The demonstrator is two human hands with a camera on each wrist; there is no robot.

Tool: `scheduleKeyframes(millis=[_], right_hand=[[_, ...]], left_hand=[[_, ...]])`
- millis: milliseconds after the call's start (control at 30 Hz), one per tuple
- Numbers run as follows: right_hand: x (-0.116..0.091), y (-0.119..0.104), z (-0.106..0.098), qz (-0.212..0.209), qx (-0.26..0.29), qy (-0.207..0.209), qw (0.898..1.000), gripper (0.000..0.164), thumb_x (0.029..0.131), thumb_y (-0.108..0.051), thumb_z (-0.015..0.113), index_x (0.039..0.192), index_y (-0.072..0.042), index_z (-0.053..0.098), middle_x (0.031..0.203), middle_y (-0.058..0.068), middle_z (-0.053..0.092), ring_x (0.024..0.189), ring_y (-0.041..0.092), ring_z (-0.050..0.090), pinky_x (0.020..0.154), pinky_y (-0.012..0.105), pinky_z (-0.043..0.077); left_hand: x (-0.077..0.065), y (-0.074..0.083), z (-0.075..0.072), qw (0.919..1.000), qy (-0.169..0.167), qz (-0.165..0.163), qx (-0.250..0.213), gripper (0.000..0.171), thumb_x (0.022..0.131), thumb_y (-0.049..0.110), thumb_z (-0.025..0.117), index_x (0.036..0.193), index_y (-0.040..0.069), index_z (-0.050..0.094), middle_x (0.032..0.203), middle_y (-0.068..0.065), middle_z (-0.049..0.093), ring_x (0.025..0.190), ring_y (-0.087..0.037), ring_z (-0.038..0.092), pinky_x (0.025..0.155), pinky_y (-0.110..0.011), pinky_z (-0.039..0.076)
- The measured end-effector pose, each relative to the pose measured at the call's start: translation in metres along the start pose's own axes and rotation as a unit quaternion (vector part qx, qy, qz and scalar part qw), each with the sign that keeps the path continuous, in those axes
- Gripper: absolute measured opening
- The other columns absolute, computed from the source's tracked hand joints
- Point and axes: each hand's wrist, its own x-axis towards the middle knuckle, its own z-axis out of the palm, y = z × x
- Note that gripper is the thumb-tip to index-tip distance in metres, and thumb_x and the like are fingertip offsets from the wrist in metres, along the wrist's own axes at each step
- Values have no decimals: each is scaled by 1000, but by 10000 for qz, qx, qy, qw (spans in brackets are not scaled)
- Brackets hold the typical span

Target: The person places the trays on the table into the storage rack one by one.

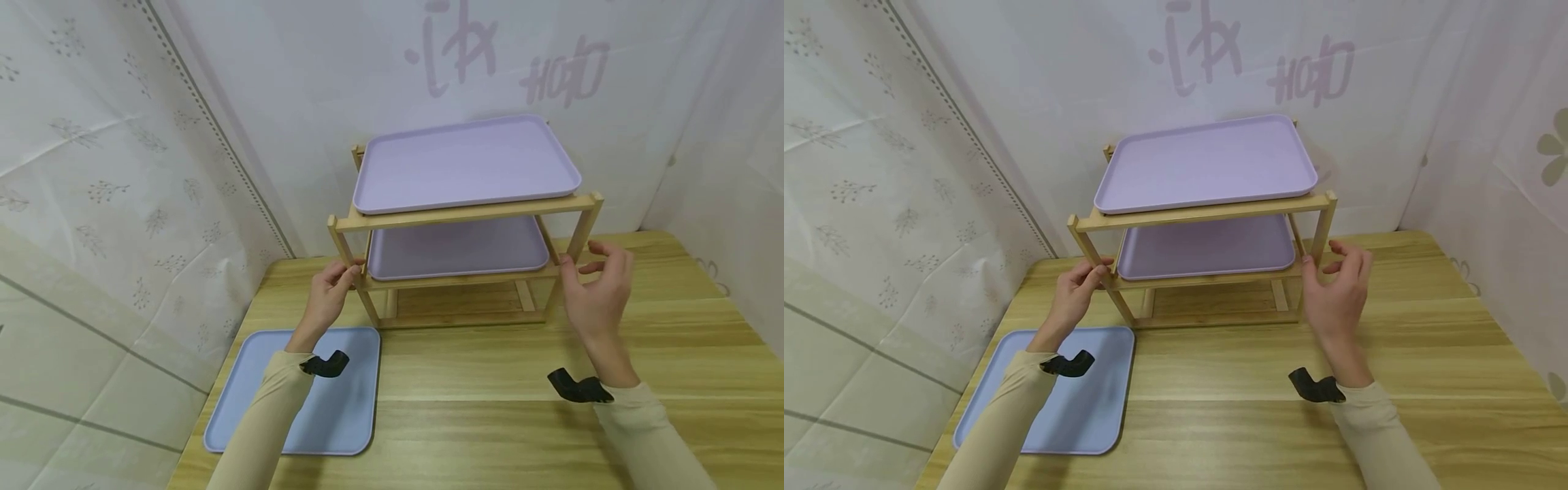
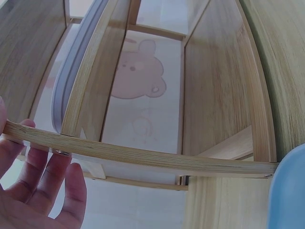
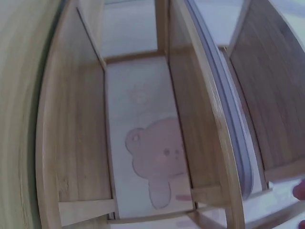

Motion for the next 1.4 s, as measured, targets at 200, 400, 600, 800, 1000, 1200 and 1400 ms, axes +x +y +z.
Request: scheduleKeyframes(millis=[200, 400, 600, 800, 1000, 1200, 1400], right_hand=[[2, 15, 1, 474, 151, -893, 9948, 31, 91, -8, 60, 117, 9, 57, 108, 16, 56, 89, -8, 49, 67, 1, 40], [-3, 28, 4, 527, 56, -1269, 9905, 22, 95, -9, 56, 106, 9, 63, 98, 24, 65, 70, -19, 49, 59, 2, 39], [-4, 33, 4, 786, -169, -1382, 9871, 24, 96, -16, 56, 107, 2, 65, 86, 13, 68, 59, -18, 48, 50, 8, 38], [-3, 35, 4, 946, -280, -1420, 9849, 22, 95, -21, 56, 98, -1, 65, 57, -21, 49, 47, -4, 43, 43, 16, 33], [-3, 35, 5, 931, -431, -1474, 9837, 25, 95, -23, 55, 100, -1, 65, 60, -25, 48, 53, -1, 45, 47, 16, 36], [-3, 33, 3, 1158, -495, -1680, 9777, 28, 96, -27, 52, 102, -1, 63, 74, 0, 66, 58, -5, 49, 50, 14, 40], [-3, 32, 2, 1167, -425, -1760, 9765, 28, 97, -28, 52, 100, -2, 61, 73, 0, 66, 56, -3, 50, 47, 16, 39]], left_hand=[[-2, 0, 1, 10000, 38, -9, 35, 29, 99, 13, 53, 115, -9, 65, 112, -25, 60, 96, -30, 59, 77, -27, 53], [-2, 0, 2, 10000, 18, 19, 11, 29, 99, 12, 53, 115, -9, 65, 115, -30, 59, 95, -29, 58, 84, -52, 52], [-1, -1, 2, 10000, 26, 19, -25, 29, 99, 12, 54, 115, -9, 65, 116, -29, 60, 95, -24, 57, 81, -40, 54], [0, 2, 1, 10000, 72, 46, -8, 28, 99, 11, 54, 112, -11, 65, 115, -28, 60, 93, -18, 57, 79, -37, 54], [-3, 7, 4, 9994, 174, 101, 298, 25, 98, 10, 55, 109, -10, 66, 116, -24, 61, 94, -25, 59, 76, -29, 53], [-5, -20, 1, 9973, 120, 118, 717, 26, 96, 13, 59, 117, -2, 65, 115, -19, 60, 106, -32, 59, 81, -26, 51], [-26, -48, -28, 9907, 433, -662, 1109, 32, 99, 25, 56, 123, 6, 63, 123, -12, 62, 111, -23, 56, 85, -28, 47]])
